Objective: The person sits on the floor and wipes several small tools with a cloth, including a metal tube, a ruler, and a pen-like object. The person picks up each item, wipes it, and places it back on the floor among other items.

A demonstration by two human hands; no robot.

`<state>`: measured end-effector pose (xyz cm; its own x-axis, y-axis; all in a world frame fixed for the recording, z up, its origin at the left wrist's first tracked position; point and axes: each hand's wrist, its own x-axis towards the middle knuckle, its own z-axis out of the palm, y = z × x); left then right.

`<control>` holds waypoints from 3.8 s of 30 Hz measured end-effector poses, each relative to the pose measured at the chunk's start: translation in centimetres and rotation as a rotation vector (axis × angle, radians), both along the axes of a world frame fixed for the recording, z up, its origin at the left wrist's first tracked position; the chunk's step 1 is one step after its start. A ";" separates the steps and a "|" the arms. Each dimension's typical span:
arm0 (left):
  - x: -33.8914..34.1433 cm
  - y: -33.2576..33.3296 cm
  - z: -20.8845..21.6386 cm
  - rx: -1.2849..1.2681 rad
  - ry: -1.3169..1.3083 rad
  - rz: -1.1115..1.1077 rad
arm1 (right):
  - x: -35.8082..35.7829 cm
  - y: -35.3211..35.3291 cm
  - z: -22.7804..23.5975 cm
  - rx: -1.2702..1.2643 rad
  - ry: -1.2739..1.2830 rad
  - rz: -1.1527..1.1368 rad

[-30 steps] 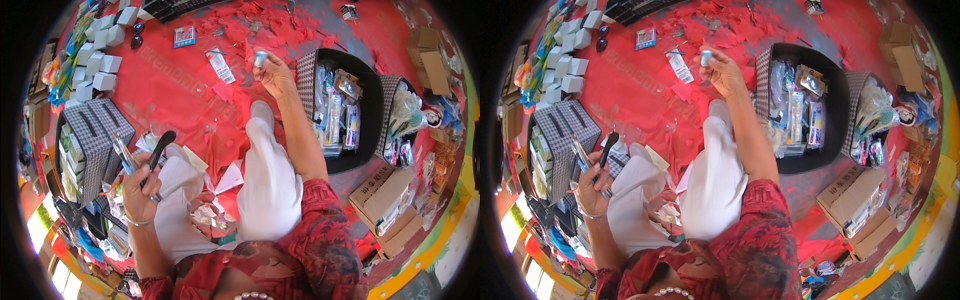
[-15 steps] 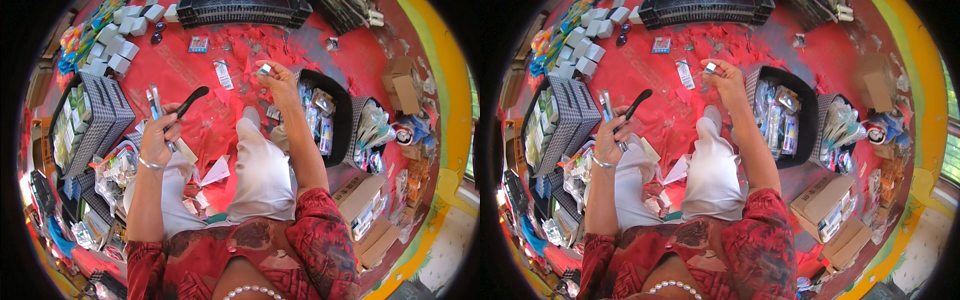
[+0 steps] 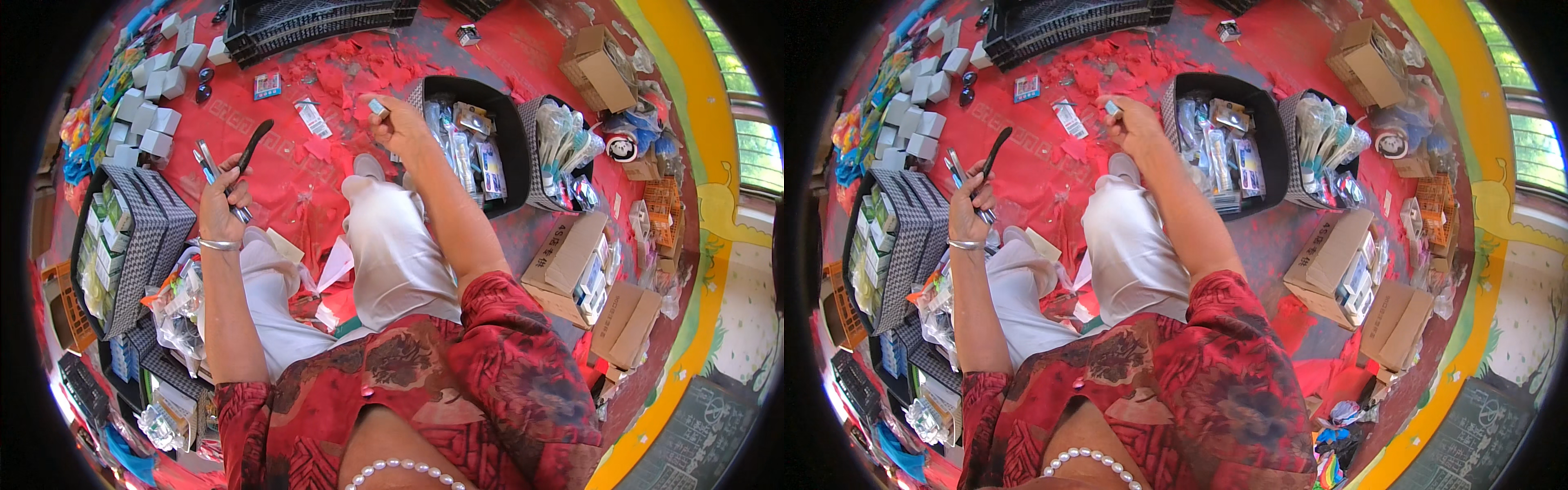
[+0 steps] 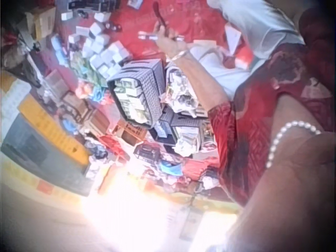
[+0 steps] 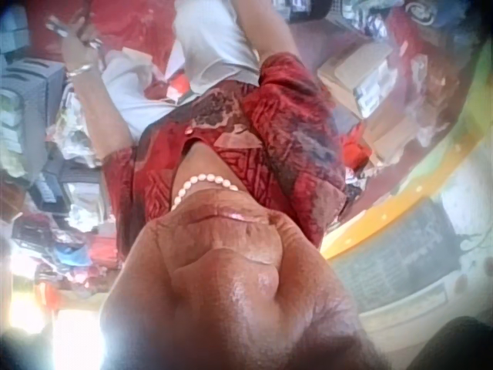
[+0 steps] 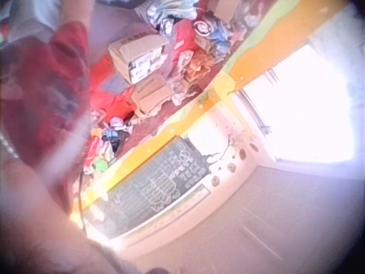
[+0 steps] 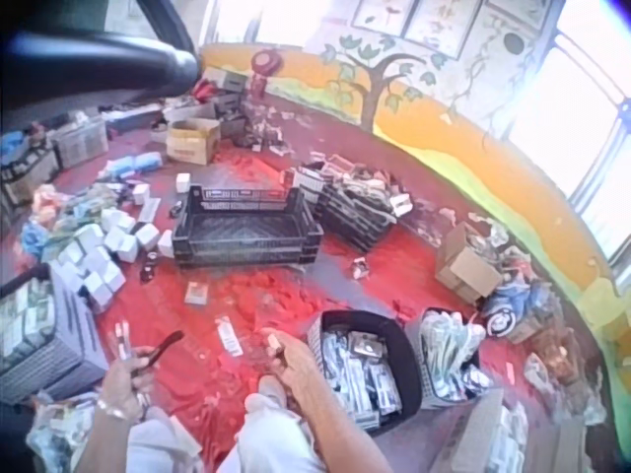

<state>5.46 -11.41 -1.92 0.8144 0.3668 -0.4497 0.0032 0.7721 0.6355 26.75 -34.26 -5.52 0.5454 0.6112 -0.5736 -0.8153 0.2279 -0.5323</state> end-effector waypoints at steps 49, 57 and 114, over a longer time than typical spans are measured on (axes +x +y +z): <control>-3.8 4.0 2.8 -0.007 -0.220 0.183 | -3.1 -21.9 1.6 -0.349 0.010 -0.139; -4.1 4.1 2.2 0.004 -0.166 0.142 | -0.4 -11.5 7.8 -0.605 -0.560 -0.080; -5.0 3.3 1.6 -0.102 0.022 0.307 | -17.3 -1.1 -30.4 -0.744 -0.976 2.014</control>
